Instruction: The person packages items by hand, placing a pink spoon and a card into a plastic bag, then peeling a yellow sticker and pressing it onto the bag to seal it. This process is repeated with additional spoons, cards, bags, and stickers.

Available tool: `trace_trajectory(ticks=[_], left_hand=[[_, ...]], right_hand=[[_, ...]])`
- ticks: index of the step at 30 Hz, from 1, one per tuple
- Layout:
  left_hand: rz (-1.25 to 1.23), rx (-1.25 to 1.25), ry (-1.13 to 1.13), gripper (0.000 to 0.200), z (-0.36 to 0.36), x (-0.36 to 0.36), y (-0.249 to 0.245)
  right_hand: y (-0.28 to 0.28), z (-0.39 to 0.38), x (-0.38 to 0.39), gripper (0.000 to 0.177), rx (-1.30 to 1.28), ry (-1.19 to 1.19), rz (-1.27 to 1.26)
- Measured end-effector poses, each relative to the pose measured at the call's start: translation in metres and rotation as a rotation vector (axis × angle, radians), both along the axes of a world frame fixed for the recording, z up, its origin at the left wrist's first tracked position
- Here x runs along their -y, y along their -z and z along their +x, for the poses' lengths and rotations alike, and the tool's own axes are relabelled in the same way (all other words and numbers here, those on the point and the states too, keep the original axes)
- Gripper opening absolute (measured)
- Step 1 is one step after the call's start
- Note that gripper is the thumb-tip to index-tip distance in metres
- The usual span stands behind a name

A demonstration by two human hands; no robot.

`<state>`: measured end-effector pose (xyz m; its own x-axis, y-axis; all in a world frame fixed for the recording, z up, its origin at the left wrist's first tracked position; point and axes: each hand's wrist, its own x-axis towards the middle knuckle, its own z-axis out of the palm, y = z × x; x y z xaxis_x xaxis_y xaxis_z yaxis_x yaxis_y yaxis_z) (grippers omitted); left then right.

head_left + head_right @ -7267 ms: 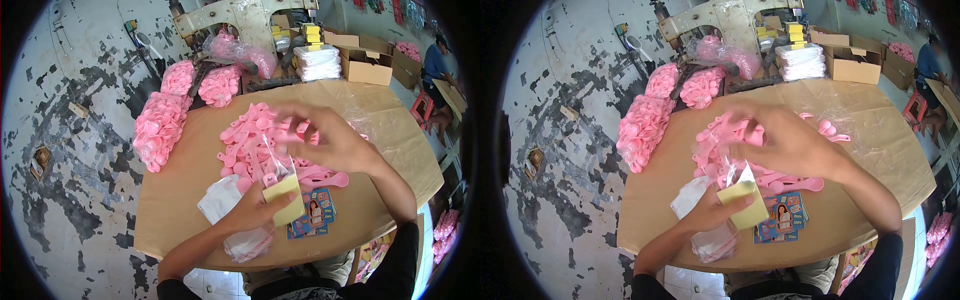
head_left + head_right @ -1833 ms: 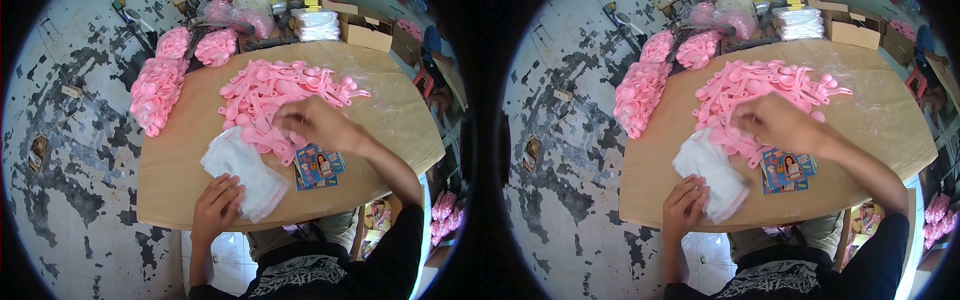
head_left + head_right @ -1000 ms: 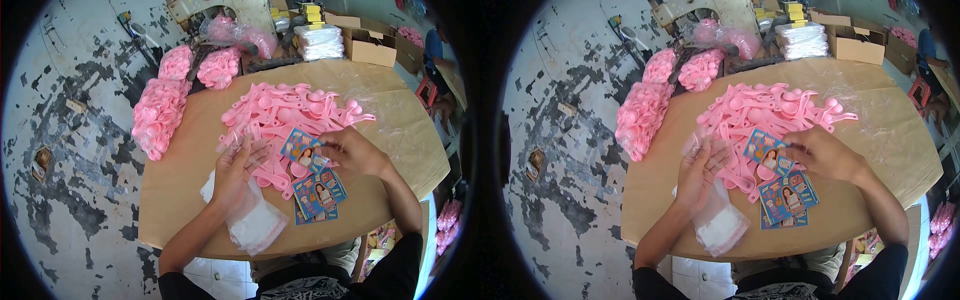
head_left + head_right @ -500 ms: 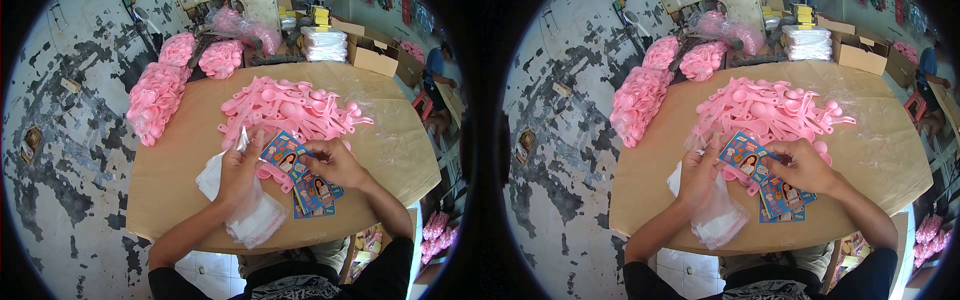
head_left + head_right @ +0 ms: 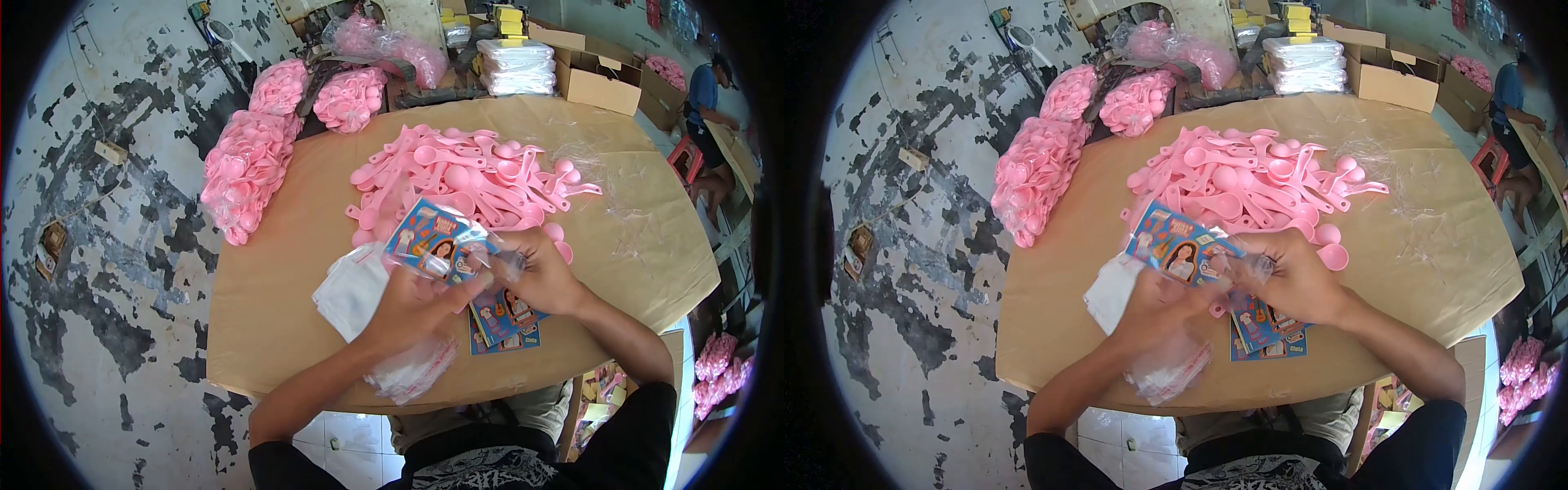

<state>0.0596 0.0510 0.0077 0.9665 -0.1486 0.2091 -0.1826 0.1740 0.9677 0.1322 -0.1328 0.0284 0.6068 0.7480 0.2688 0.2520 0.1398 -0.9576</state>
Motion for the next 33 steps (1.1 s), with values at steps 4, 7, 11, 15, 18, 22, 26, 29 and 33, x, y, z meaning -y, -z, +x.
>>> trace_trajectory(ticks=[4, 7, 11, 15, 18, 22, 26, 29, 33], left_hand=[[-0.296, -0.059, -0.083, 0.046, -0.002, -0.003, -0.025], [-0.158, -0.042, -0.065, 0.049, -0.002, -0.005, -0.014], [0.109, 0.05, 0.009, 0.063, -0.004, 0.004, -0.018], [-0.106, 0.14, -0.118, 0.049, -0.001, -0.023, -0.004], [-0.251, 0.239, -0.24, 0.039, 0.009, -0.032, -0.01], [-0.261, 0.185, -0.235, 0.038, 0.009, -0.033, -0.013], [-0.188, 0.173, -0.193, 0.04, 0.006, -0.031, -0.009], [-0.108, 0.176, -0.192, 0.041, 0.005, -0.03, -0.01], [-0.225, 0.155, -0.207, 0.039, 0.008, -0.03, -0.011]], right_hand=[[-0.006, -0.002, 0.001, 0.021, -0.009, 0.096, -0.083], [-0.02, -0.011, -0.005, 0.014, -0.205, 0.086, 0.001], [0.006, -0.003, 0.0, 0.016, 0.047, 0.014, -0.049], [-0.011, 0.019, 0.02, 0.013, 0.227, -0.017, -0.114], [-0.018, 0.041, 0.034, 0.015, 0.666, 0.248, -0.364], [0.003, 0.051, 0.032, 0.022, 0.913, 0.288, -0.35], [0.014, 0.048, 0.027, 0.027, 0.95, 0.248, -0.573], [0.014, 0.049, 0.025, 0.024, 1.073, 0.306, -0.659], [0.015, 0.043, 0.027, 0.023, 1.211, 0.372, -0.669]])
